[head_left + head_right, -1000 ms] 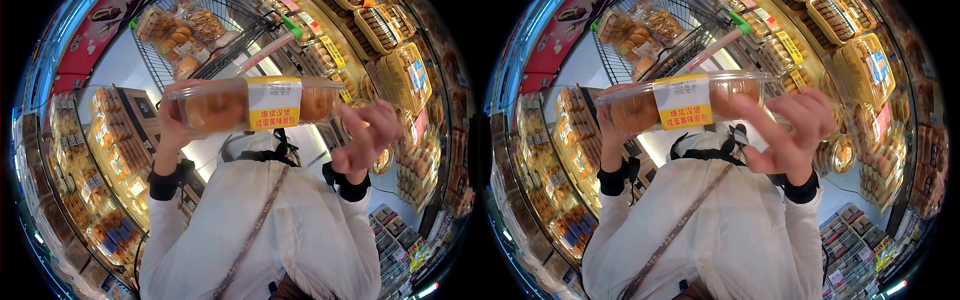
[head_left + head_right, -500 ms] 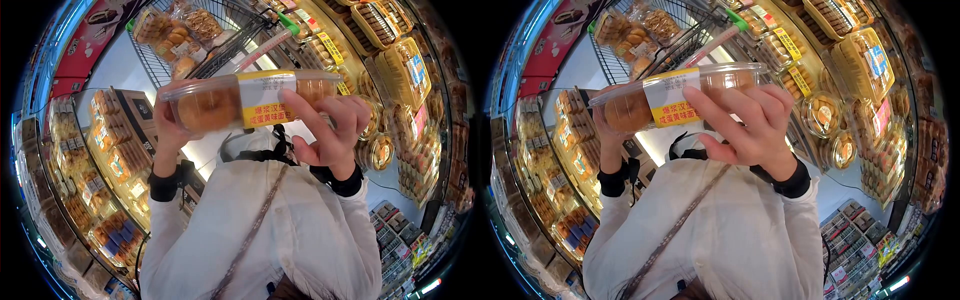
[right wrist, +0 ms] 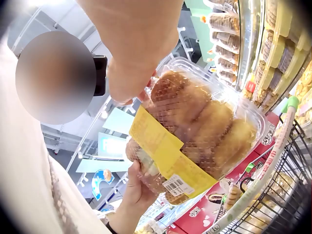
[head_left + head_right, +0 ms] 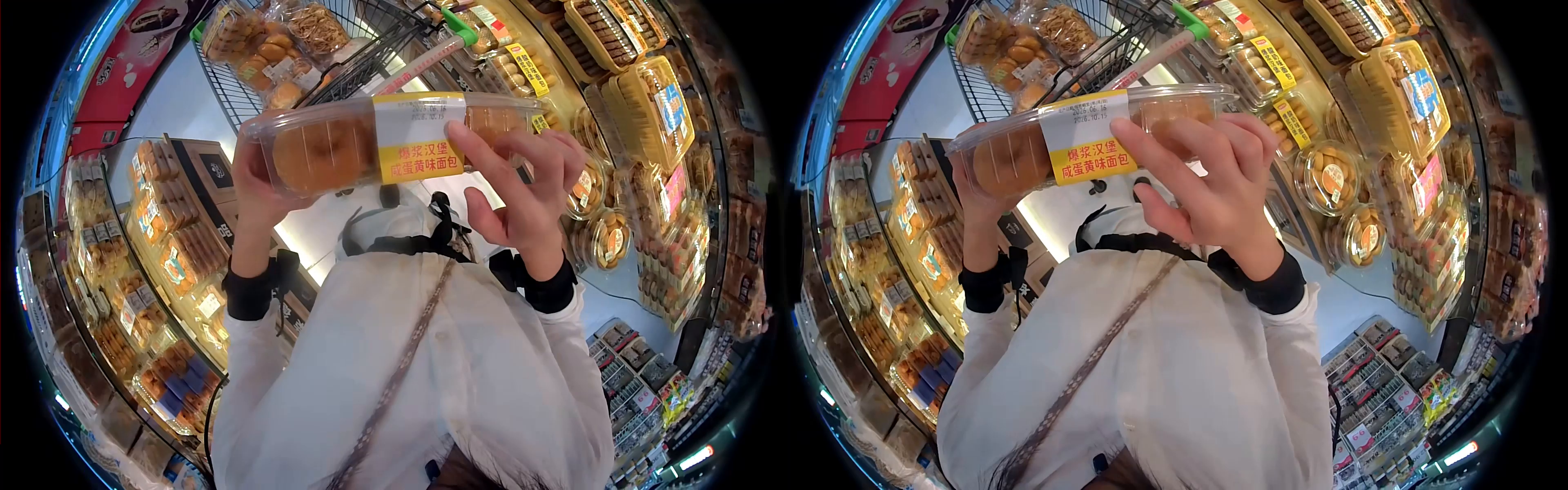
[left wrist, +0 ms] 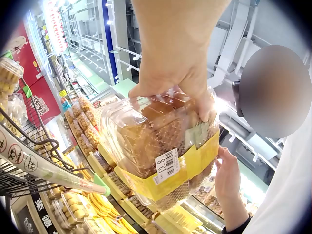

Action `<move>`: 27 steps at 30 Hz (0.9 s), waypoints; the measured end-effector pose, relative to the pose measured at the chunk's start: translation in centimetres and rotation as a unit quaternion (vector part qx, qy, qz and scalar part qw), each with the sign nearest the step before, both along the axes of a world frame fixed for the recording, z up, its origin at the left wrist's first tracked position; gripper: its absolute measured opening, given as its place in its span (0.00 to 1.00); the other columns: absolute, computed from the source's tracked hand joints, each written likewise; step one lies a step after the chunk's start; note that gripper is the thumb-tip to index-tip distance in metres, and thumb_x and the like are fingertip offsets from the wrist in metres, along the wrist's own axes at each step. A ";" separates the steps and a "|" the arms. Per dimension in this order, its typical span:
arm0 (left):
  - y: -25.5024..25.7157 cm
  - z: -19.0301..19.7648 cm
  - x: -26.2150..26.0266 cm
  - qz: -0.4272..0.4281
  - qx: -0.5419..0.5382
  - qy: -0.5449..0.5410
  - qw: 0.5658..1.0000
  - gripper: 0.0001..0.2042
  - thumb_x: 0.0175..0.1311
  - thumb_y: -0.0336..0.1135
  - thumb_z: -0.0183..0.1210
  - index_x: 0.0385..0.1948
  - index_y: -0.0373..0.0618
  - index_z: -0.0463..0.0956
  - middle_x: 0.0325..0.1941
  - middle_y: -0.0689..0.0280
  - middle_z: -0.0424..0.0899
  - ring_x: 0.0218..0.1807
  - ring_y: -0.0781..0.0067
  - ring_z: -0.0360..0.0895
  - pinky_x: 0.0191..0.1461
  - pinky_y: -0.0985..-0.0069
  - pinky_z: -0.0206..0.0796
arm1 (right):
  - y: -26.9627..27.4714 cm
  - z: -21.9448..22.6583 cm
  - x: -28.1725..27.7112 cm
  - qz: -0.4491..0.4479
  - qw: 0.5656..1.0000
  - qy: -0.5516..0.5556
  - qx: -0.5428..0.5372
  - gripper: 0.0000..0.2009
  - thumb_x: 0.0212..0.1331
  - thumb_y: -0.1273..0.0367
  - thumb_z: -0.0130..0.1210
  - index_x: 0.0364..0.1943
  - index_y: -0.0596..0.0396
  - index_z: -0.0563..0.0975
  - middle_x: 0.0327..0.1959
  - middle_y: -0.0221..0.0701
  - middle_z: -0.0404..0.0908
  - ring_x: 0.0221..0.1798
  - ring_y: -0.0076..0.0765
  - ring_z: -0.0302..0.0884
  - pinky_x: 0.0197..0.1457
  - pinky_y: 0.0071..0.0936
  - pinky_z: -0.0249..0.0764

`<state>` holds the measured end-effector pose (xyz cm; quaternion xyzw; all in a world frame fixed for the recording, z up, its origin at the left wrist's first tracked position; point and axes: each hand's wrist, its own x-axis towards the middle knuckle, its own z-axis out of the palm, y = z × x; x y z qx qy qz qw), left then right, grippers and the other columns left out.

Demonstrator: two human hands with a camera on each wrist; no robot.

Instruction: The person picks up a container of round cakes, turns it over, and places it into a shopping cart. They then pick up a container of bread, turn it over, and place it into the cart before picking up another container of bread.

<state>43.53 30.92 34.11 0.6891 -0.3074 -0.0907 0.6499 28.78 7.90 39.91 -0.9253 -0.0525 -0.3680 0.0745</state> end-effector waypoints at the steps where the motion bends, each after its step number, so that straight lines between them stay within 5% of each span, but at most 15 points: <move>1: 0.0 0.0 0.1 0.000 0.022 -0.049 0.999 0.38 0.24 0.30 0.72 0.45 0.40 0.61 0.46 0.63 0.70 0.46 0.73 0.70 0.51 0.75 0.64 | 0.0 -0.2 0.0 0.000 1.000 -0.002 0.003 0.17 0.43 0.60 0.49 0.41 0.40 0.78 0.32 0.20 0.69 0.37 0.29 0.57 0.47 0.28 0.55; 8: -0.3 0.3 0.2 -0.013 0.024 -0.021 0.999 0.39 0.24 0.32 0.73 0.46 0.40 0.61 0.46 0.62 0.71 0.47 0.72 0.71 0.52 0.74 0.65 | -0.5 -0.7 -0.2 0.010 0.999 0.031 0.014 0.19 0.40 0.60 0.51 0.41 0.44 0.78 0.35 0.24 0.69 0.39 0.31 0.58 0.47 0.31 0.56; 12: 0.1 -0.4 0.6 -0.003 0.058 -0.072 0.996 0.39 0.24 0.32 0.73 0.46 0.40 0.61 0.46 0.62 0.72 0.46 0.72 0.72 0.50 0.75 0.66 | -2.7 -1.9 0.0 0.034 0.984 -0.090 0.152 0.28 0.42 0.55 0.54 0.51 0.49 0.69 0.47 0.35 0.66 0.49 0.36 0.60 0.53 0.34 0.55; 15: 0.2 0.1 0.7 0.006 0.088 -0.096 0.991 0.38 0.25 0.33 0.73 0.45 0.40 0.61 0.45 0.62 0.72 0.46 0.72 0.72 0.49 0.75 0.66 | -4.6 -3.3 0.0 0.085 0.925 -0.052 0.366 0.38 0.41 0.51 0.57 0.58 0.53 0.58 0.55 0.40 0.62 0.58 0.40 0.57 0.59 0.37 0.52; 18: 0.4 -0.5 1.1 -0.001 0.125 -0.113 0.986 0.38 0.24 0.32 0.73 0.46 0.40 0.62 0.45 0.62 0.72 0.45 0.72 0.72 0.49 0.75 0.66 | -4.8 -4.4 -0.3 0.178 0.797 0.103 0.568 0.48 0.33 0.53 0.65 0.59 0.59 0.52 0.59 0.40 0.58 0.62 0.40 0.54 0.63 0.36 0.49; 23: -0.1 0.2 0.8 -0.009 0.121 -0.043 0.992 0.40 0.23 0.32 0.73 0.48 0.40 0.61 0.46 0.63 0.72 0.47 0.73 0.71 0.51 0.75 0.65 | -4.6 -6.5 -2.2 0.122 0.730 0.173 0.650 0.45 0.29 0.64 0.69 0.57 0.60 0.57 0.55 0.35 0.62 0.58 0.33 0.59 0.60 0.29 0.53; 27: -0.6 0.0 1.4 -0.031 0.085 -0.046 0.995 0.41 0.24 0.30 0.72 0.49 0.40 0.61 0.47 0.63 0.71 0.48 0.73 0.71 0.52 0.75 0.64 | -4.6 -6.7 -2.1 0.137 0.731 0.136 0.655 0.41 0.29 0.68 0.69 0.54 0.61 0.60 0.51 0.33 0.66 0.55 0.31 0.62 0.59 0.29 0.55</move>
